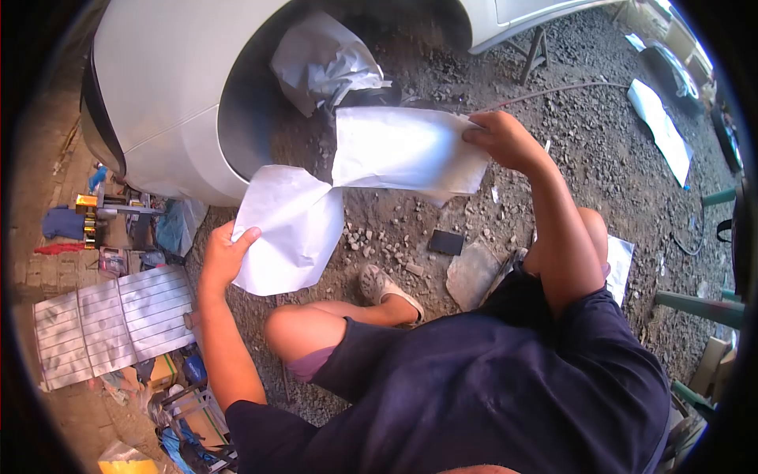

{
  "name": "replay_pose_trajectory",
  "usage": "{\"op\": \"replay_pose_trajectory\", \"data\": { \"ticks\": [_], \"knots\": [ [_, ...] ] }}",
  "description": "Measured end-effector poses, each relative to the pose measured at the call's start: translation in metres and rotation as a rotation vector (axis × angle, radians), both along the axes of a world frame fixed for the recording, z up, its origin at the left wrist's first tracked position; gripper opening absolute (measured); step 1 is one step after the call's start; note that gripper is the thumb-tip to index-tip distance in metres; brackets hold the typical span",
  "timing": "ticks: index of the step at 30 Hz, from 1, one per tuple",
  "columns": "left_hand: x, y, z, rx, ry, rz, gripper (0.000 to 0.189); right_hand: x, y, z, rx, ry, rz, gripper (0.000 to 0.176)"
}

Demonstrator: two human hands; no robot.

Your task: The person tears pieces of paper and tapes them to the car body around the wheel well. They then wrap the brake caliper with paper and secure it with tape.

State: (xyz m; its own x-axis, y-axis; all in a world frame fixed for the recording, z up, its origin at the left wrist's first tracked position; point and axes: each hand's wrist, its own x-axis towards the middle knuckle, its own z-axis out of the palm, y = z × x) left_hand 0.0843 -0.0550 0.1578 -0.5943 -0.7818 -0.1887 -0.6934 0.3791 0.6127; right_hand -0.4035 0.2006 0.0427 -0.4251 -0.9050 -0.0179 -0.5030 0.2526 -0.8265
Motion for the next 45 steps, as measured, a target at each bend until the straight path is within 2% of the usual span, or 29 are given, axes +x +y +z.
{"op": "replay_pose_trajectory", "data": {
  "ticks": [5, 9, 13, 15, 17, 18, 19, 20, 21, 22, 23, 24, 25, 27, 29, 30, 31, 33, 35, 37, 38, 39, 41, 42, 45],
  "knots": [
    [0.005, -0.005, 0.001, 0.056, 0.157, 0.035, 0.028, -0.015, 0.009, -0.003, -0.006, -0.058, -0.09, 0.033],
    [0.007, -0.005, 0.001, 0.018, 0.145, 0.014, 0.028, -0.018, 0.012, -0.004, -0.037, -0.021, -0.083, 0.032],
    [0.021, -0.007, -0.004, 0.044, 0.221, 0.039, 0.027, -0.035, 0.009, -0.017, -0.097, -0.28, -0.324, 0.029],
    [0.03, -0.007, -0.002, -0.052, 0.241, 0.098, 0.033, -0.041, 0.008, -0.025, -0.155, -0.373, -0.411, 0.029],
    [0.044, -0.011, 0.005, -0.288, -0.039, 0.162, 0.042, -0.046, 0.011, -0.026, -0.253, -0.516, -0.476, 0.029],
    [0.06, -0.016, -0.004, -0.24, 0.042, 0.176, 0.049, -0.044, 0.011, -0.021, -0.243, -0.501, -0.604, 0.026],
    [0.091, -0.037, -0.02, -0.443, -0.104, 0.153, 0.049, -0.049, 0.015, -0.019, -0.216, -0.486, -0.717, 0.023],
    [0.113, -0.052, -0.036, -0.363, -0.082, 0.248, 0.046, -0.065, 0.015, -0.038, -0.221, -0.336, -0.804, 0.021],
    [0.124, -0.056, -0.054, -0.336, 0.141, 0.257, 0.045, -0.07, 0.019, -0.037, -0.23, -0.067, -0.931, 0.022],
    [0.145, -0.076, -0.076, -0.413, 0.162, 0.262, 0.038, -0.082, 0.019, -0.05, -0.307, 0.092, -1.059, 0.023],
    [0.145, -0.06, -0.055, -0.557, -0.36, 0.255, 0.07, -0.092, 0.019, -0.058, -0.493, -0.129, -1.105, 0.023],
    [0.13, -0.039, -0.049, -0.533, -0.574, 0.396, 0.071, -0.099, 0.023, -0.059, -0.517, -0.3, -1.095, 0.023],
    [0.106, -0.022, -0.048, -0.535, -0.537, 0.366, 0.071, -0.09, 0.033, -0.038, -0.548, -0.357, -1.133, 0.024],
    [0.063, 0.018, -0.03, -0.52, -0.542, 0.281, 0.07, -0.081, 0.043, -0.015, -0.547, -0.309, -1.161, 0.023],
    [0.032, 0.062, -0.005, -0.499, -0.569, 0.213, 0.07, -0.073, 0.046, -0.008, -0.412, -0.137, -1.036, 0.023],
    [0.013, 0.073, 0.005, -0.488, -0.596, 0.175, 0.069, -0.071, 0.042, -0.015, -0.386, -0.142, -1.016, 0.023],
    [0.002, 0.074, 0.004, -0.484, -0.59, 0.175, 0.069, -0.067, 0.041, -0.014, -0.386, -0.135, -1.015, 0.023],
    [-0.023, 0.074, -0.015, -0.147, -0.332, 0.202, 0.064, -0.064, 0.041, -0.014, -0.266, -0.062, -0.955, 0.022],
    [-0.025, 0.052, -0.056, -0.056, -0.113, 0.048, 0.055, -0.061, 0.042, -0.01, -0.254, -0.046, -0.945, 0.022],
    [-0.093, 0.112, 0.0, -0.232, -0.421, -0.062, 0.051, -0.058, 0.044, -0.003, -0.2, -0.038, -0.927, 0.022],
    [-0.104, 0.119, 0.002, -0.33, -0.391, -0.224, 0.05, -0.059, 0.044, -0.004, -0.2, -0.038, -0.93, 0.022],
    [-0.112, 0.122, 0.0, -0.328, -0.393, -0.23, 0.05, -0.06, 0.044, -0.008, -0.207, 0.001, -0.926, 0.021],
    [-0.122, 0.124, -0.008, -0.319, -0.557, -0.255, 0.049, -0.062, 0.048, -0.014, -0.215, 0.037, -0.923, 0.021],
    [-0.112, 0.113, -0.028, -0.253, -0.431, -0.232, 0.048, -0.067, 0.055, -0.012, -0.19, 0.034, -0.909, 0.021],
    [-0.102, 0.103, -0.036, -0.167, -0.31, -0.222, 0.05, -0.09, 0.086, -0.003, -0.074, 0.065, -0.952, 0.022]
  ]
}}
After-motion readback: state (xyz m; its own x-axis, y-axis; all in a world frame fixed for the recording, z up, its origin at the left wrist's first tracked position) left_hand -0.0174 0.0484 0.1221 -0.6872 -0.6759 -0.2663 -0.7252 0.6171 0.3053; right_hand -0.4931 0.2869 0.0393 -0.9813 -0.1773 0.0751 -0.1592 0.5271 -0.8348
